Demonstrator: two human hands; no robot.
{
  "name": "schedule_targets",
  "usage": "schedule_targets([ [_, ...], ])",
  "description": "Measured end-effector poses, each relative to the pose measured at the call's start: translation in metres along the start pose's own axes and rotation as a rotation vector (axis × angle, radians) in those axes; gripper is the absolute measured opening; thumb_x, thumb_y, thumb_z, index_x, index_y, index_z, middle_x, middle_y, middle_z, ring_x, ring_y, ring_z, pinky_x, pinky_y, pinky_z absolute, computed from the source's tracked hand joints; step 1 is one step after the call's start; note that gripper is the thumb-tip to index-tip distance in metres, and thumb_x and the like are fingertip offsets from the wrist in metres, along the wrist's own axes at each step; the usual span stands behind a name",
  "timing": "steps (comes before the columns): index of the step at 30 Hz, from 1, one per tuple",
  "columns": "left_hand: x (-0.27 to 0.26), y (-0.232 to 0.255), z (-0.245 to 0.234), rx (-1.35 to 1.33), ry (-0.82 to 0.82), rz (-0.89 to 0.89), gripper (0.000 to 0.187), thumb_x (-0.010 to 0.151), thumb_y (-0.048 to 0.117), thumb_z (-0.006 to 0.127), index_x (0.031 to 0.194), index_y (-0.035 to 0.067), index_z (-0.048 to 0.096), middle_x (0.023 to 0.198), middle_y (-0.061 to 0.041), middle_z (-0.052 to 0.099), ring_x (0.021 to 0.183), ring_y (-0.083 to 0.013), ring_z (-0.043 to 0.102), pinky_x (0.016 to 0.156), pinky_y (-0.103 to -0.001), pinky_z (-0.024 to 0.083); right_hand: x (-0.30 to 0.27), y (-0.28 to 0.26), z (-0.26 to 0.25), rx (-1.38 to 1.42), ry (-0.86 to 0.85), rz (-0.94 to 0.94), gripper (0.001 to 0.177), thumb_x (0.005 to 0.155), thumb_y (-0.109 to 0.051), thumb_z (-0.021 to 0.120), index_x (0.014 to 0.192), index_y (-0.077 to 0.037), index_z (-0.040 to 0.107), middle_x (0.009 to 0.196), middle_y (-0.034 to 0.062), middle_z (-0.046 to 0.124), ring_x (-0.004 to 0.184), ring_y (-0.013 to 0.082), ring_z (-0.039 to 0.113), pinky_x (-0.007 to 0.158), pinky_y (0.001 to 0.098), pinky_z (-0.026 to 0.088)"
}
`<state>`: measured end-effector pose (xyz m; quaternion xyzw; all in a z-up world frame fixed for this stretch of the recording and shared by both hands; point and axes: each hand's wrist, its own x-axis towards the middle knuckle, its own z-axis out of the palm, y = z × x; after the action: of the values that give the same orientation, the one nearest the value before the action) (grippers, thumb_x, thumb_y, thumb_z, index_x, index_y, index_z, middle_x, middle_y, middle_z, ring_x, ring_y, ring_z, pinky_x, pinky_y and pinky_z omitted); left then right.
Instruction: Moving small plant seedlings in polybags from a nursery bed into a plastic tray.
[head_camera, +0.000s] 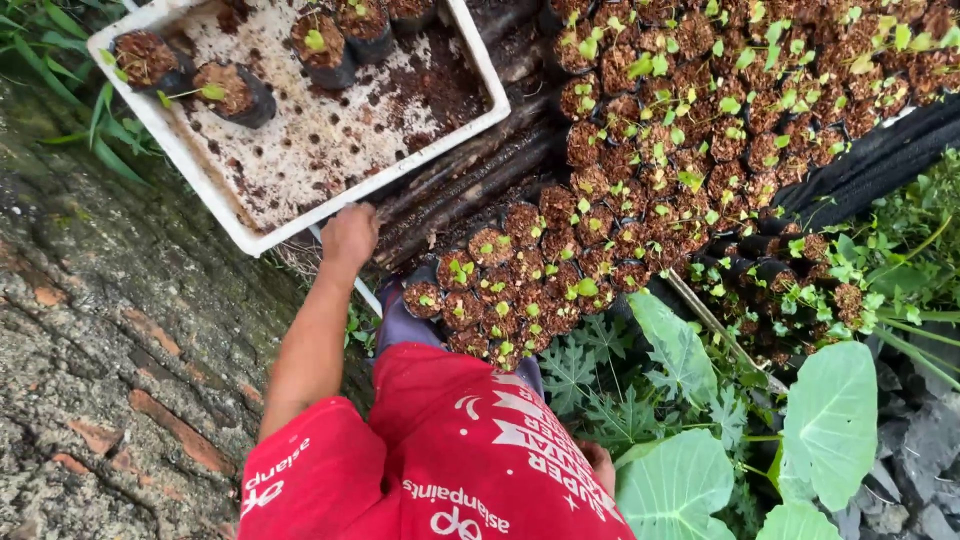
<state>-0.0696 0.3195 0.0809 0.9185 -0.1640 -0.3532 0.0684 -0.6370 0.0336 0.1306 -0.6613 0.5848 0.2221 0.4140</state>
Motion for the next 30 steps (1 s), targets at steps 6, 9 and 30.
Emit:
schedule_targets([
  [6, 0.063, 0.057, -0.028, -0.108, -0.088, -0.088, 0.032, 0.101, 0.036, 0.064, 0.12, 0.012, 0.075, 0.1, -0.01, 0.076, 0.084, -0.0324, 0.072, 0.065, -0.048, 0.062, -0.026, 0.017, 0.002, 0.149, 0.093, 0.092, 0.045, 0.085, -0.022, 0.079, 0.125, -0.004, 0.07, 0.119, 0.0139, 0.076, 0.107, 0.0253, 0.073, 0.092, 0.0371, 0.059],
  [9, 0.085, 0.128, -0.032, -0.121, 0.083, 0.061, 0.039, 0.112, 0.039, 0.05, 0.096, 0.007, 0.066, 0.103, -0.016, 0.06, 0.067, -0.0218, 0.059, 0.048, -0.035, 0.057, -0.025, 0.014, 0.007, 0.227, 0.14, 0.128, 0.045, 0.085, -0.02, 0.079, 0.127, -0.003, 0.07, 0.12, 0.015, 0.077, 0.108, 0.0263, 0.073, 0.093, 0.0375, 0.058],
  [30, 0.089, 0.239, -0.064, -0.783, 0.46, 0.3, 0.016, 0.098, 0.006, 0.058, 0.106, -0.002, 0.069, 0.1, -0.015, 0.068, 0.08, -0.0282, 0.07, 0.075, -0.039, 0.061, 0.07, -0.349, -0.017, 0.276, 0.067, -0.695, 0.046, 0.086, -0.006, 0.082, 0.129, -0.006, 0.067, 0.121, 0.0191, 0.066, 0.116, 0.0369, 0.066, 0.098, 0.0511, 0.057],
])
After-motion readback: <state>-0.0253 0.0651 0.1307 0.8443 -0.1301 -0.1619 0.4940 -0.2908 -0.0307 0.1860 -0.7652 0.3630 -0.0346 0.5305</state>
